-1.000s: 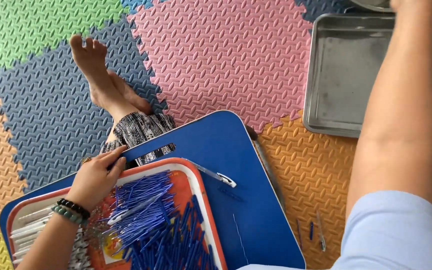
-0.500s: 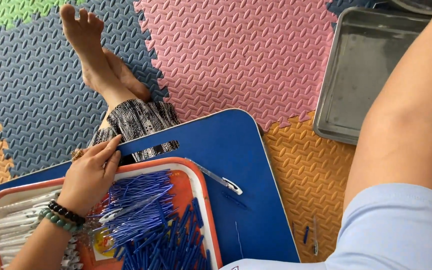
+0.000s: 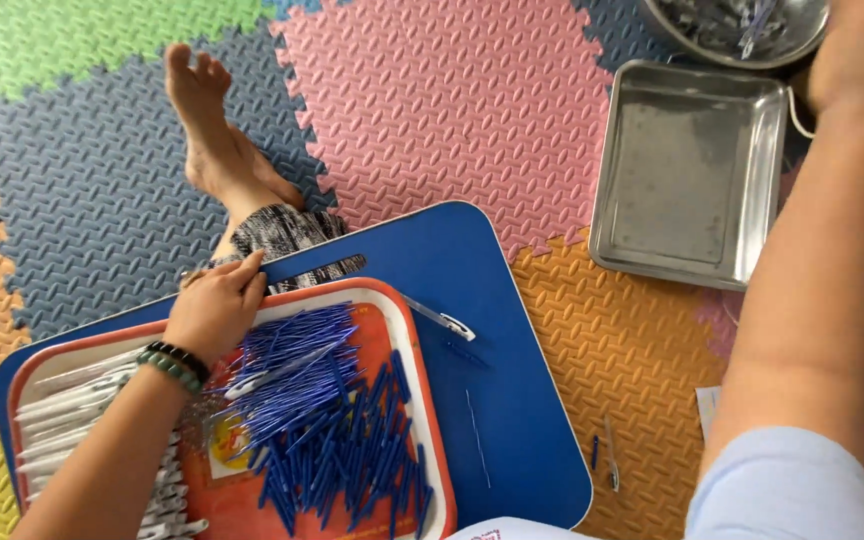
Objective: The person sits on the floor with a blue lap desk and assembles pens by inserting blue ink cartridges into white pen barrels. They pick up a barrel and a cartridge, insert the cartridge, and place the assembled pen into a clear plastic container.
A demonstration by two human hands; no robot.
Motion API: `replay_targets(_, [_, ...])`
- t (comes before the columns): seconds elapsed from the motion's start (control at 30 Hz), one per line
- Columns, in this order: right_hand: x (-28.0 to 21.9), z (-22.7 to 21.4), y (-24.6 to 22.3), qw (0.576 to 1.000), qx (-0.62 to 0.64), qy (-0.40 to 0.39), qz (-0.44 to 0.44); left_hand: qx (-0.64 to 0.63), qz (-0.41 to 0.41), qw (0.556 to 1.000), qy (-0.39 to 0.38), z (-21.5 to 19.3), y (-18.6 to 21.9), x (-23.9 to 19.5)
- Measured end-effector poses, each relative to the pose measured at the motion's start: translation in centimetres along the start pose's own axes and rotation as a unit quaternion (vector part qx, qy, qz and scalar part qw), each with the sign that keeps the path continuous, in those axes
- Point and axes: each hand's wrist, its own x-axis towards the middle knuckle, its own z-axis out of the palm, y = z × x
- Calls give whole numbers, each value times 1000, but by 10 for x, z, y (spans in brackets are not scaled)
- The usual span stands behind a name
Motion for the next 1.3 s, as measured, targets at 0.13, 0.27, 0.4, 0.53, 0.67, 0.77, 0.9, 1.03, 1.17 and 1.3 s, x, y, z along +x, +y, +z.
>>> replay_targets(0.13, [30,30,-109,999,-7,33,-19,-8,-1,1000,-26,-14,2,11])
replay_targets(0.27, [52,73,-243,973,98,-72,-197,-237,18,968,75,-78,22,-41])
replay_targets(0.4, [67,97,-343,939,62,-53,-335,-761,137,632,-47,-88,-13,-105])
replay_targets(0.53, [71,116,-426,914,94,-51,-392,-765,286,574,50,-81,-58,-180])
replay_targets(0.67, [62,98,-458,939,112,-42,-322,-841,47,534,71,-85,-108,-264])
replay_targets(0.77, [12,76,-446,968,74,-66,-230,-841,-51,470,262,-63,-173,-319])
replay_targets(0.9, [-103,88,-412,982,-22,-185,43,-819,-120,392,400,39,-337,-358])
replay_targets(1.03, [-183,102,-449,862,-8,-379,336,-733,-353,245,528,152,-417,-382])
replay_targets(1.17, [-208,119,-479,849,1,-407,336,-768,-376,279,438,209,-379,-385])
replay_targets(1.3, [-217,122,-471,860,21,-393,326,-843,-322,169,397,304,-383,-366])
